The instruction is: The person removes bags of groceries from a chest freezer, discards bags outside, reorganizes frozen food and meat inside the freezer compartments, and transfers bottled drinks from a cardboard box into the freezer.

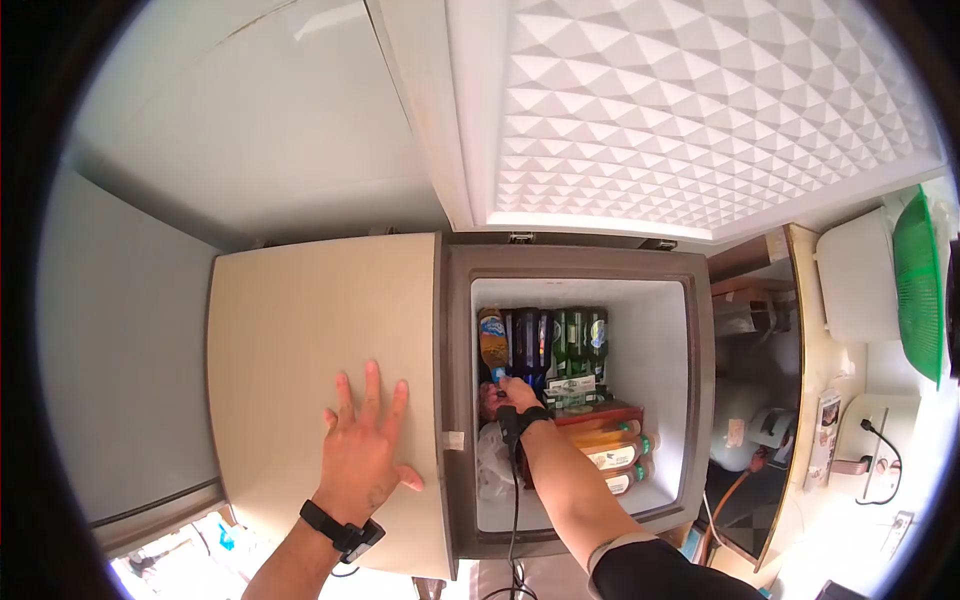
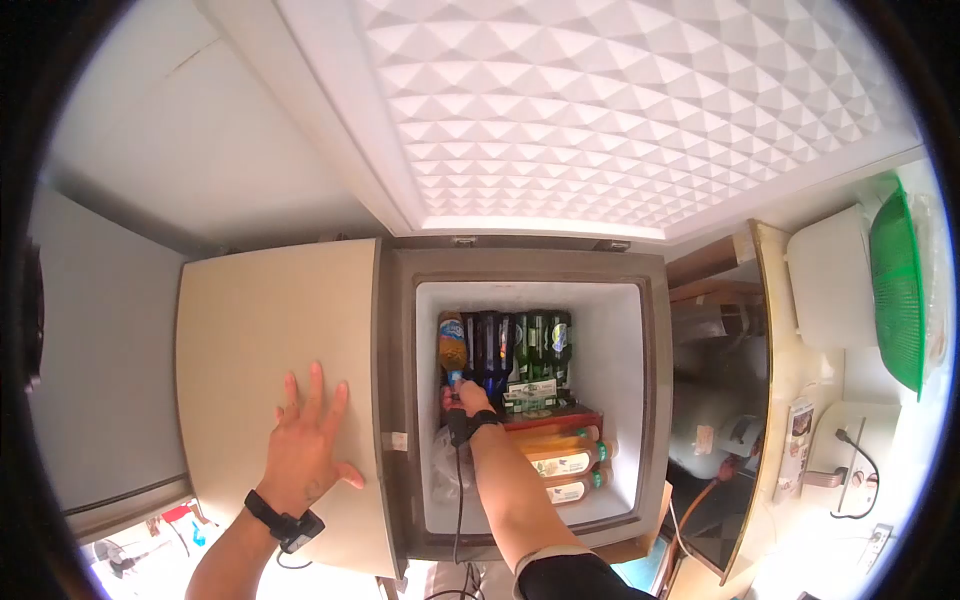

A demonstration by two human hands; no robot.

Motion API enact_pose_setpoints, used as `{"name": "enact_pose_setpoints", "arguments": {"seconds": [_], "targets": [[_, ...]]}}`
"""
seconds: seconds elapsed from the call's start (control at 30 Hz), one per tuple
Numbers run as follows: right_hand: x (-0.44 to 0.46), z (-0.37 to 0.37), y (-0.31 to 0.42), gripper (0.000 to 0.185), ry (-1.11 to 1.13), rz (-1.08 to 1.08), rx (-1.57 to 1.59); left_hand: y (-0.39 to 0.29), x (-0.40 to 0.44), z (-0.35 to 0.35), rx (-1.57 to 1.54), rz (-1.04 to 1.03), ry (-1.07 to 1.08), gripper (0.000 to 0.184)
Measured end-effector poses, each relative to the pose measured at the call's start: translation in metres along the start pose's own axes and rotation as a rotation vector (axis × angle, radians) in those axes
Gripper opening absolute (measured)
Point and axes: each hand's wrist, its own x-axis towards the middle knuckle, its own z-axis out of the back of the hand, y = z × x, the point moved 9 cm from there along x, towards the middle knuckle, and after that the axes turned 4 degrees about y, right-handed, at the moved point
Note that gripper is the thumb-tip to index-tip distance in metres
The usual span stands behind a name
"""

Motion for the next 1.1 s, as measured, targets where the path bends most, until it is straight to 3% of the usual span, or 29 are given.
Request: {"name": "enact_pose_setpoints", "arguments": {"seconds": [0.07, 0.3, 0.53, 0.67, 0.77, 0.83, 0.93, 1.0, 1.1], "targets": [[0.020, 0.002, -0.007, 0.014, 0.097, 0.065, -0.300, 0.000, 0.002, 0.001, 0.006, 0.001, -0.004, 0.132], [0.003, 0.007, -0.013, 0.020, -0.181, -0.026, -0.354, 0.001, 0.003, 0.001, 0.001, 0.015, 0.006, 0.131], [0.038, 0.027, -0.012, 0.018, -0.143, 0.041, -0.549, 0.000, 0.004, 0.000, 0.004, 0.015, 0.017, 0.132], [0.097, 0.064, -0.017, 0.033, -0.101, 0.111, -0.825, -0.003, 0.005, 0.001, 0.007, 0.019, 0.018, 0.133], [0.185, 0.110, -0.038, 0.049, -0.035, 0.219, -1.281, -0.002, 0.006, 0.001, -0.003, 0.044, 0.031, 0.134], [0.134, 0.093, -0.032, 0.056, -0.291, 0.127, -1.089, -0.001, 0.005, 0.000, -0.018, 0.043, 0.026, 0.135], [0.087, 0.051, -0.016, 0.063, -0.358, 0.205, -1.465, 0.000, 0.007, -0.003, -0.024, 0.042, 0.025, 0.136], [0.073, 0.051, -0.008, 0.071, -0.613, 0.306, -1.459, 0.000, 0.007, -0.003, -0.021, 0.043, 0.030, 0.136], [0.133, 0.084, -0.028, 0.066, -0.490, 0.343, -1.741, 0.000, 0.008, -0.004, -0.023, 0.045, 0.030, 0.136]]}}
